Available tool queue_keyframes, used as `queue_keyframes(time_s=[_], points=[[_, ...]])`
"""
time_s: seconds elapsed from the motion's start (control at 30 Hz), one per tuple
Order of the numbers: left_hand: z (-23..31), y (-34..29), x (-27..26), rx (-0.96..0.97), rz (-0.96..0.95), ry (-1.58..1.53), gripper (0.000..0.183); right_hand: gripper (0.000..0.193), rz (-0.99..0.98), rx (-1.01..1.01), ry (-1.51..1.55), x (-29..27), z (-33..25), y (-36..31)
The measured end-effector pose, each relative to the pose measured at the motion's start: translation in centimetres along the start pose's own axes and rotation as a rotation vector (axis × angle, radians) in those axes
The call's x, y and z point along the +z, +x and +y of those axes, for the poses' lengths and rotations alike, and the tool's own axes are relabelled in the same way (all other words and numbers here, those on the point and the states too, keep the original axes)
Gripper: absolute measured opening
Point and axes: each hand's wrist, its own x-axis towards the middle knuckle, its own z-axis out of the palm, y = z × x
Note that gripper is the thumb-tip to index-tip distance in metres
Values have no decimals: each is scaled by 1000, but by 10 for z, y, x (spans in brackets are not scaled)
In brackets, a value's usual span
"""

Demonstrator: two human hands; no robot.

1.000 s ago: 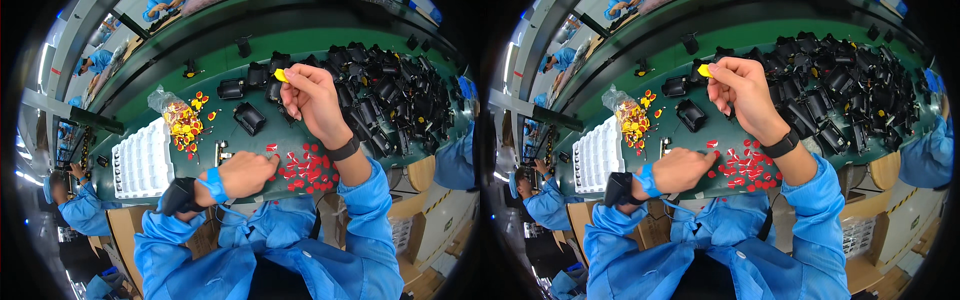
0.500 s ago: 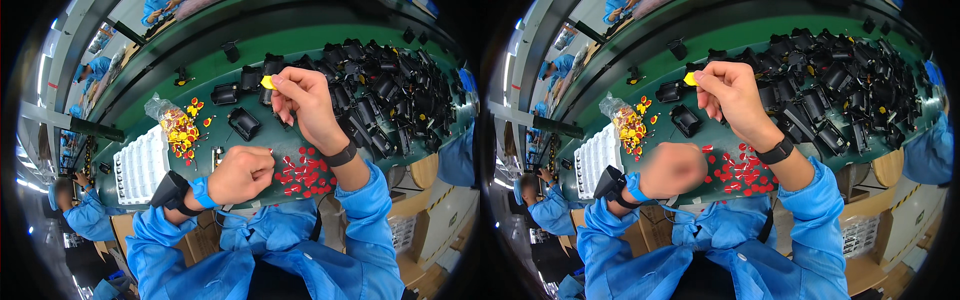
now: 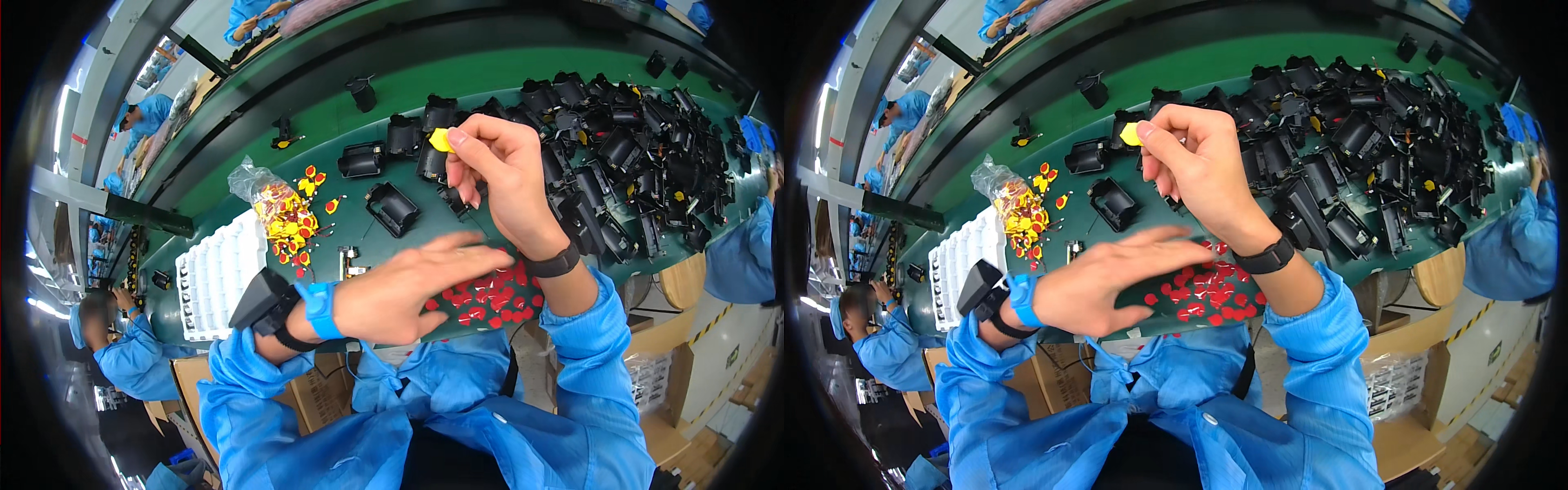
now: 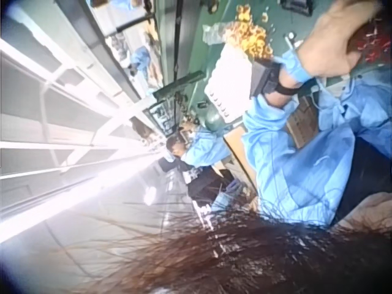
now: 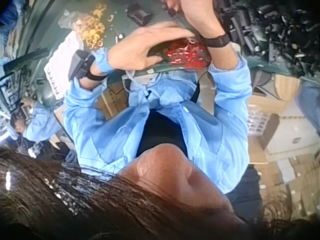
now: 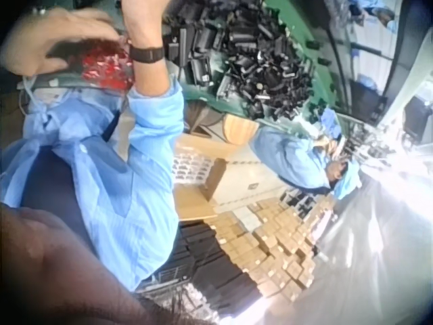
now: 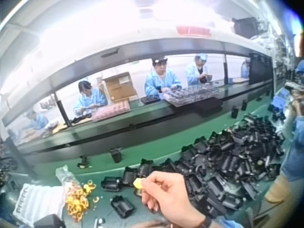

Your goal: Assembling electronic parts into plastic casings on a factory assembly line.

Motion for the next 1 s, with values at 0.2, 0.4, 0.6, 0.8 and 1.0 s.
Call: queue_keyframes(time_s=[0.2,0.4,0.6,0.8,1.0], points=[[-8,-13,-71,-163,340,-106,11,20,52,-41,-122,-10,-23,-10],[-96,36,-175,-497,602,136,31,12,38,63,-158,-4,-71,-101],[-235,69,-186,-696,245,49,43,4,24,374,-159,7,-36,-172],[-125,42,-133,-220,305,-26,26,4,152,195,-376,-1,-22,-172],[-23,-28,-61,-26,178,22,29,5,34,-24,-353,37,-42,-102]])
